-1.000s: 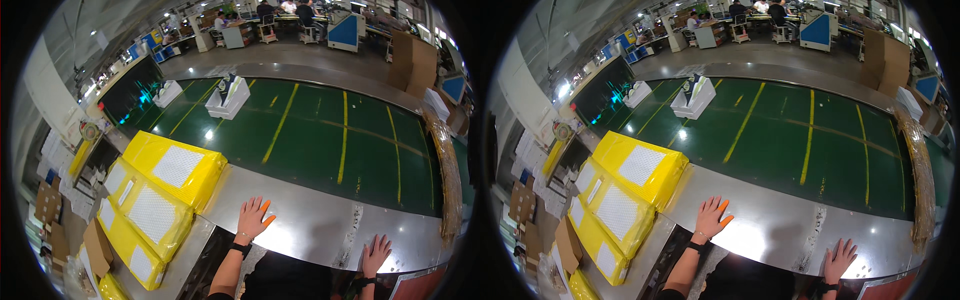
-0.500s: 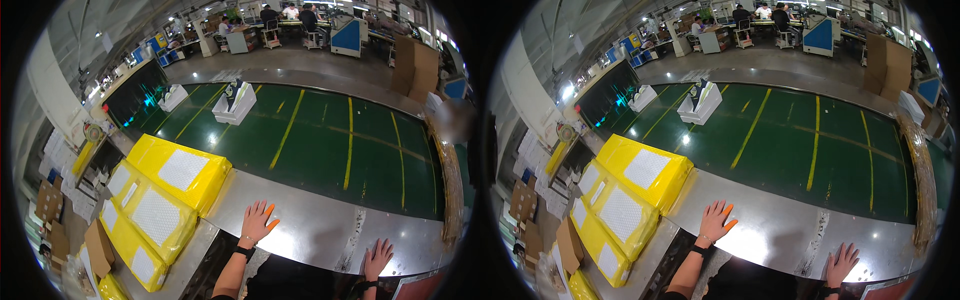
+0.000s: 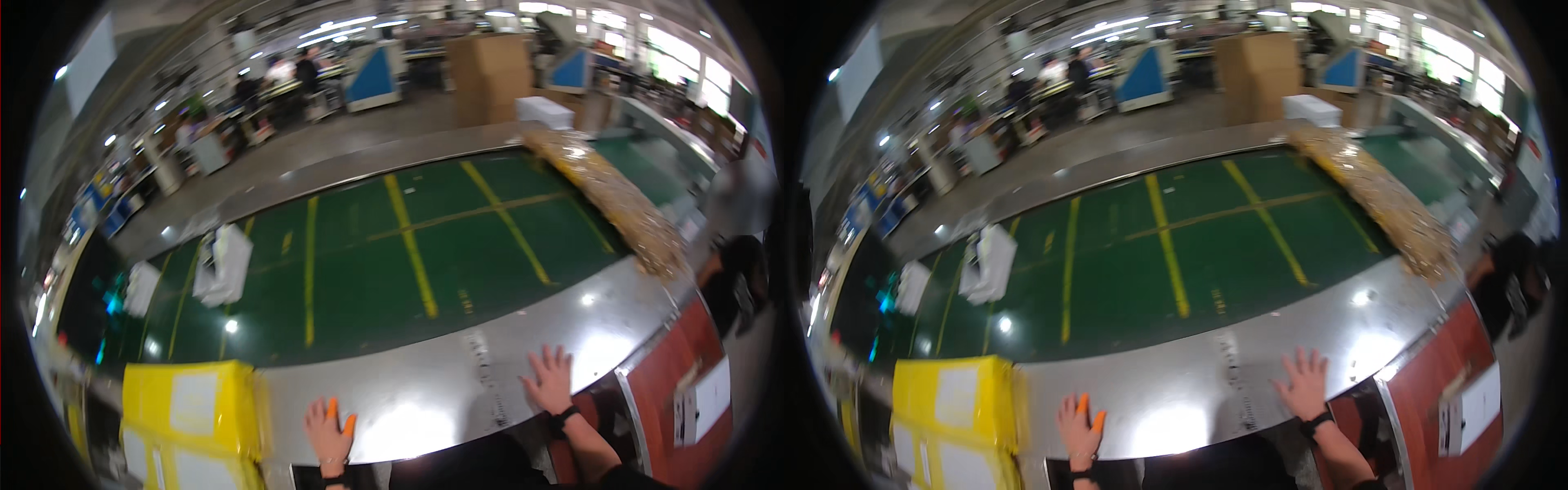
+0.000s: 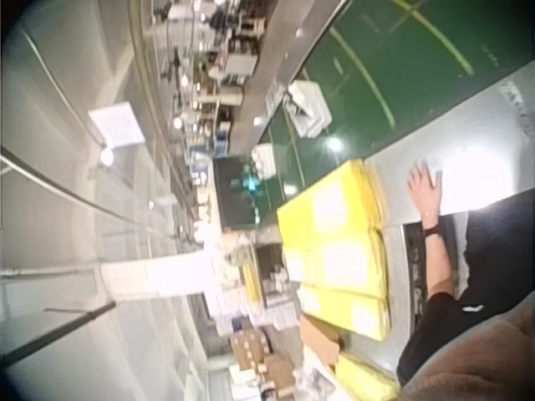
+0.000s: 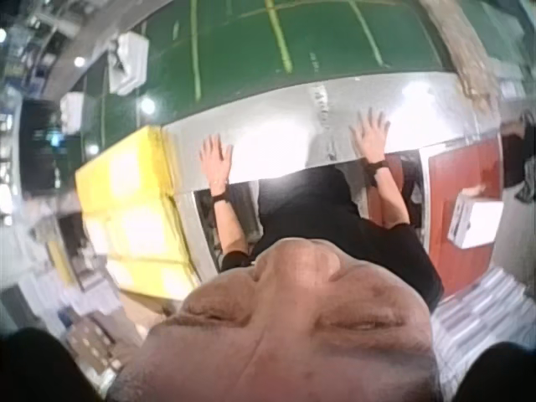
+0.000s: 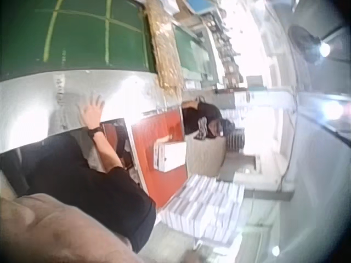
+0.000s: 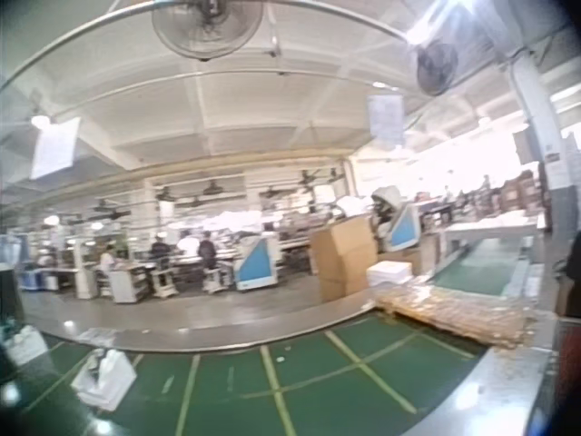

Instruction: Packing pairs of shoes into branded boxes with tissue paper and placing them on a conveyor belt.

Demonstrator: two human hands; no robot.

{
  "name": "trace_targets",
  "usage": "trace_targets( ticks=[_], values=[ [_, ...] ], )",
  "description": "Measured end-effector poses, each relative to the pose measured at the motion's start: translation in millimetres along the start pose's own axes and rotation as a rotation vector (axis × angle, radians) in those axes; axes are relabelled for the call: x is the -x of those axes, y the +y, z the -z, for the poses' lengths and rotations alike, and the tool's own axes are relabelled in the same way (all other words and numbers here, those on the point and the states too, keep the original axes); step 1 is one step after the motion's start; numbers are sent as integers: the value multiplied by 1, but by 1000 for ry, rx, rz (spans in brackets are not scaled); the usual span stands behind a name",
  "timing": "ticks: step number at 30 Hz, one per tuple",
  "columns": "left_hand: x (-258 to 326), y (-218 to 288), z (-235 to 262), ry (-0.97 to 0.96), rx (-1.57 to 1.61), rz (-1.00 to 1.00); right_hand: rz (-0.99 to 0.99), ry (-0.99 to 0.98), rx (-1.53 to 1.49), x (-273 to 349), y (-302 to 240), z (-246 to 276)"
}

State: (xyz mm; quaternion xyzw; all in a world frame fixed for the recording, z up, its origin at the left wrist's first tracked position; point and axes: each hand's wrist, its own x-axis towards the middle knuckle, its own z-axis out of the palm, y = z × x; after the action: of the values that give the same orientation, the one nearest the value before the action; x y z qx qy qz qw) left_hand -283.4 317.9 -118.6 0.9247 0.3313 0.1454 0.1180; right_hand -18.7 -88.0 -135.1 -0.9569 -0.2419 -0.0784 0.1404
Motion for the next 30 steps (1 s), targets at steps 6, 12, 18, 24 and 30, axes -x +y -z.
trace_targets(
  ticks=[6,12,18,24,30],
  values=[
    [-4,45,50,-238,-91,8,-10,39,94,9,-11,20],
    [3,34,46,-192,-110,2,-14,34,96,12,-12,15],
    [3,41,50,-196,-128,3,-11,32,118,12,-11,12],
    [4,51,58,-204,-169,-5,-12,55,83,13,-12,11],
    [5,46,52,-199,-178,11,10,72,53,12,-12,13]
  ],
)
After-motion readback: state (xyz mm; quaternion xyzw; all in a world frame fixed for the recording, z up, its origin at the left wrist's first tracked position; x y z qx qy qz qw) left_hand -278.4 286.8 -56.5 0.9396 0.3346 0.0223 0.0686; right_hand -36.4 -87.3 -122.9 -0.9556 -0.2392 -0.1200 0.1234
